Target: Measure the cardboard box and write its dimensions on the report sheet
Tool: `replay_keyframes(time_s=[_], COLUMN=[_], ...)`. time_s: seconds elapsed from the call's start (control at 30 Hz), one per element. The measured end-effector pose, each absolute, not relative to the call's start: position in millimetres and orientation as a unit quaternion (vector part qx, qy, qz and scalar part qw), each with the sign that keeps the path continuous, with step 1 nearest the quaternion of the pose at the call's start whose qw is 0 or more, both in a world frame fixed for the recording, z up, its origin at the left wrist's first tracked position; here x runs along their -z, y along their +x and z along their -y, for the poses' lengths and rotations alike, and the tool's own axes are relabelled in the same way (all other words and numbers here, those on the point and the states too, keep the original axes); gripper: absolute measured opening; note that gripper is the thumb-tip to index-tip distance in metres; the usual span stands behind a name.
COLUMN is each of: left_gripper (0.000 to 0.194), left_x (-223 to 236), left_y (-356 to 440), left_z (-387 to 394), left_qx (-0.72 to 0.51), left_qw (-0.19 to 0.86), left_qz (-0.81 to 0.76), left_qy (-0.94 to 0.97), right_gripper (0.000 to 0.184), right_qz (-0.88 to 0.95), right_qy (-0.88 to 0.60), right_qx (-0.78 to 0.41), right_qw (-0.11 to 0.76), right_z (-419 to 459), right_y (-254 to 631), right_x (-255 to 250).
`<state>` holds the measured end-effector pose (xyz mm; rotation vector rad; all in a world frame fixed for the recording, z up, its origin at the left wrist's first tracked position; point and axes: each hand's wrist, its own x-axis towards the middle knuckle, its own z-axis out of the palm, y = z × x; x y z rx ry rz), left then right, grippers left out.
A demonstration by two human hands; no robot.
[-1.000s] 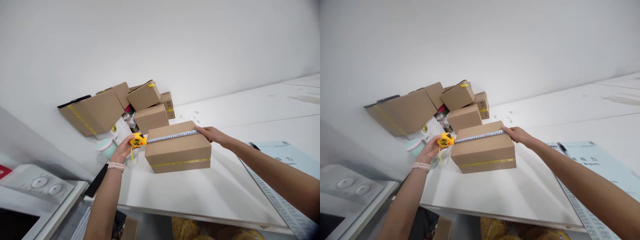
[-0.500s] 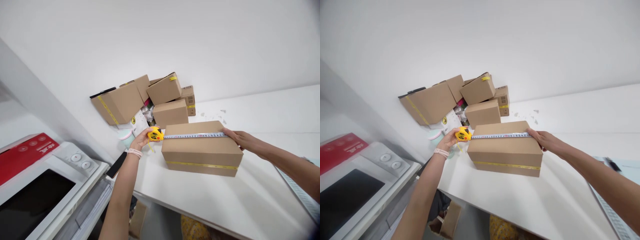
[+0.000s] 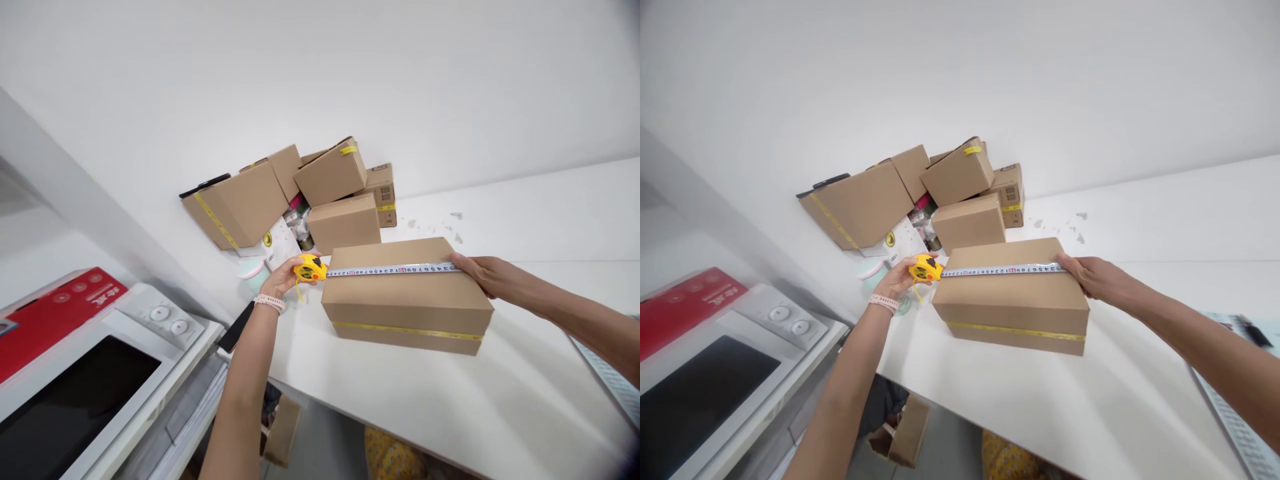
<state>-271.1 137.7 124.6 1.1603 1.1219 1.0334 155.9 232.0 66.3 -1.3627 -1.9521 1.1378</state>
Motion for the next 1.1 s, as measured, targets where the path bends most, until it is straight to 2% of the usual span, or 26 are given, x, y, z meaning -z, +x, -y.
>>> replay_keyframes(time_s=[0.1, 0.17, 0.27, 0.37, 0.47, 0.63, 0.87, 1.1], left_gripper=[0.052, 0.067, 0.078, 0.077, 0.082, 0.06, 0.059, 0.058], left_x=[-146.1, -163.1, -175.0, -157.9, -122.7, -91.9, -99.3, -85.7], left_y=[-259.0, -242.6, -202.1, -148.2, -95.9, -39.5, -29.1, -40.2], left_z=[-125.2, -107.4, -65.0, -17.5, 11.2, 0.2, -39.2, -32.0], left_qx=[-0.441, -0.433, -0.389, -0.315, -0.369, -0.54, -0.542, -0.543], left_qw=[0.567, 0.571, 0.603, 0.684, 0.721, 0.683, 0.66, 0.672], left_qz=[-0.465, -0.452, -0.439, -0.41, -0.377, -0.326, -0.384, -0.369], left_qy=[0.518, 0.531, 0.541, 0.514, 0.451, 0.369, 0.351, 0.343], right_gripper=[0.065, 0.063, 0.058, 0.057, 0.058, 0.056, 0.042, 0.031], right_qz=[0.723, 0.731, 0.721, 0.746, 0.796, 0.817, 0.812, 0.826], right_qy=[-0.525, -0.52, -0.496, -0.452, -0.406, -0.41, -0.46, -0.45], right_qx=[-0.399, -0.374, -0.363, -0.356, -0.345, -0.321, -0.272, -0.255], right_qw=[0.208, 0.237, 0.319, 0.335, 0.288, 0.247, 0.234, 0.225], right_z=[-235.5, -240.4, -247.1, -249.6, -252.1, -268.5, -299.7, -301.9], right_y=[158.0, 161.4, 160.7, 144.1, 117.0, 83.1, 64.2, 65.7], right_x=[-81.5, -96.8, -125.7, -151.1, -161.4, -146.0, -117.8, -111.4])
